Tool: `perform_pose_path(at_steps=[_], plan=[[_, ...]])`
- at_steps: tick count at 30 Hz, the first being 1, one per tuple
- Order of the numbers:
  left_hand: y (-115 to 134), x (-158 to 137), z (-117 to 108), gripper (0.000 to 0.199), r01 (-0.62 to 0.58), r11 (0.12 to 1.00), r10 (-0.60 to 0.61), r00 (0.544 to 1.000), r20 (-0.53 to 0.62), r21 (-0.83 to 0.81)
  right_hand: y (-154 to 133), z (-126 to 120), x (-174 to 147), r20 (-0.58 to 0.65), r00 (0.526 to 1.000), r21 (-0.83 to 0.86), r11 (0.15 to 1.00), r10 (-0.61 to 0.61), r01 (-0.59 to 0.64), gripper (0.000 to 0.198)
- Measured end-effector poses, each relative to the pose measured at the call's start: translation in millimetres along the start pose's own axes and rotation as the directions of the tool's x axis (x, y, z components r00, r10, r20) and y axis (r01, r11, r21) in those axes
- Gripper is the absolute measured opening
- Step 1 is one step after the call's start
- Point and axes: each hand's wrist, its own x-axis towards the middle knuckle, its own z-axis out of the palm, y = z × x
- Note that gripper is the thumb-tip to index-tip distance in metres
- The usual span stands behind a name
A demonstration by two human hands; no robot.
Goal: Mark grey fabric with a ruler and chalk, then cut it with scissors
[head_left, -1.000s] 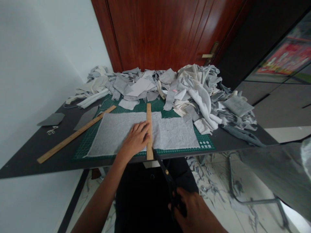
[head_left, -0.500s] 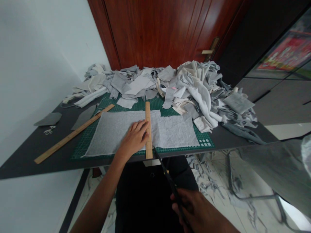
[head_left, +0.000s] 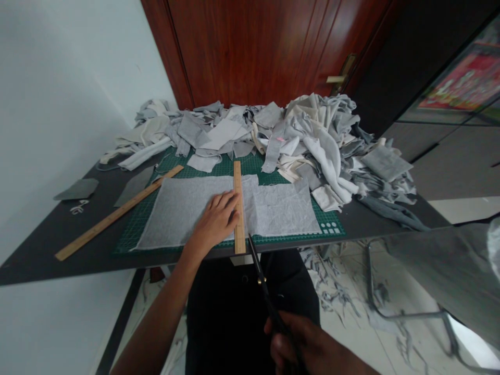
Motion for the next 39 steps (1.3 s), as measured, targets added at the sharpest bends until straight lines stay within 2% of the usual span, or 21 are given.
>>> perform_pose_path(at_steps=[4, 10, 16, 23, 27, 32, 39], plan=[[-1, 0, 1, 0.051, -0.002, 1.000, 0.002, 1.000, 0.003, 0.001, 9, 4, 10, 0.077, 0.997, -0.025, 0.999, -0.030, 0.032, 0.086], [1, 0, -1, 0.052, 0.003, 1.000, -0.003, 1.000, 0.011, 0.016, 21, 12, 21, 0.043, 0.999, 0.059, 0.998, -0.027, 0.025, 0.090], [2, 0, -1, 0.052, 0.005, 1.000, -0.005, 1.000, 0.005, 0.026, 2, 15, 8, 0.029, 0.997, 0.129, 0.989, -0.073, 0.068, 0.072], [1, 0, -1, 0.052, 0.001, 1.000, -0.001, 1.000, 0.000, 0.009, 6, 18, 19, -0.149, 0.985, -0.186, 0.981, -0.084, 0.055, 0.071], [2, 0, -1, 0.052, 0.005, 1.000, -0.005, 1.000, 0.002, 0.012, 0, 19, 19, -0.244, 0.968, -0.307, 0.952, -0.062, -0.017, 0.053], [1, 1, -1, 0.052, -0.001, 1.000, 0.001, 1.000, 0.004, 0.014, -14, 20, 16, -0.344, 0.939, -0.329, 0.938, -0.013, -0.108, 0.032], [1, 1, 0, 0.053, -0.003, 1.000, 0.003, 1.000, 0.003, 0.017, -6, 15, 18, -0.349, 0.937, -0.345, 0.932, -0.020, -0.108, 0.030]])
